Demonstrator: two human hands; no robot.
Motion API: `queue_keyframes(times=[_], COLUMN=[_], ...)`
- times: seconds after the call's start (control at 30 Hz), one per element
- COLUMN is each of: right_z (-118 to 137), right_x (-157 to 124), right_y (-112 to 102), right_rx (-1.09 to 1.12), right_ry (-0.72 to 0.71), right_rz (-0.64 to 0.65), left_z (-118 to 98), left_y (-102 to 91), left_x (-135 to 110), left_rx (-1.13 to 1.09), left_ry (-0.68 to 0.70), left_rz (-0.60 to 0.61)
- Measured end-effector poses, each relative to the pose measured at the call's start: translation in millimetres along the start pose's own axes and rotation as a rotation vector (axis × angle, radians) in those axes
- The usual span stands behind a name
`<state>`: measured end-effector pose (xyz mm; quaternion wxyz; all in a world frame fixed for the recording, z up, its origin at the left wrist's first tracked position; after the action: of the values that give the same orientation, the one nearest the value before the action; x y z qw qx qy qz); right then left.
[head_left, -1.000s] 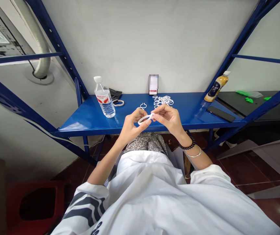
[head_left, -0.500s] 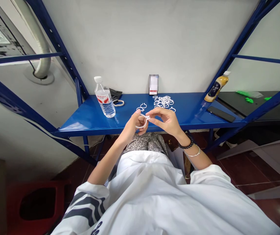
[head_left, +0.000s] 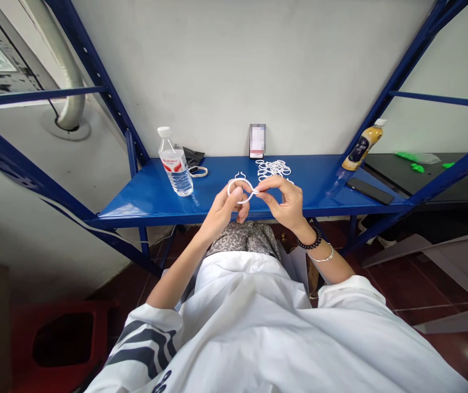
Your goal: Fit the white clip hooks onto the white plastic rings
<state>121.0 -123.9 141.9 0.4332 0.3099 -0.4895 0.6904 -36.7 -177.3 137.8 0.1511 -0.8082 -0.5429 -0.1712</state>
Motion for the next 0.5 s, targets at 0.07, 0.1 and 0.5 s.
queue_keyframes(times=[0.07,0.1,0.5], right_z=[-0.6,-0.8,-1.6], right_x=[-0.7,-0.9,-1.7], right_y=[-0.6,-0.8,-1.2], right_rx=[-0.018,-0.022,0.028], right_ry=[0.029,0.039,0.059], right_rz=[-0.040,-0.055,-0.161], left_z=[-1.7,-2.7,-4.2], left_y=[-0.9,-1.2,-4.9], left_x=[-1.9,-2.7,-4.8], left_rx=[0.157,0.241,0.613], left_ry=[0.110,0.155,0.409], left_rz=[-0.039,-0.056,-0.233])
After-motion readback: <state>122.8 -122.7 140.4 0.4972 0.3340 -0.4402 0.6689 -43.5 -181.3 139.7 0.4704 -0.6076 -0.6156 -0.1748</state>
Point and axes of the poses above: each hand's wrist, its own x-axis towards the middle knuckle, its own y-axis out of the palm, z = x × y, the point moved 1 cm from there along x, towards the middle knuckle, and after that the axes turned 10 degrees about z, right-handed, at the moved point
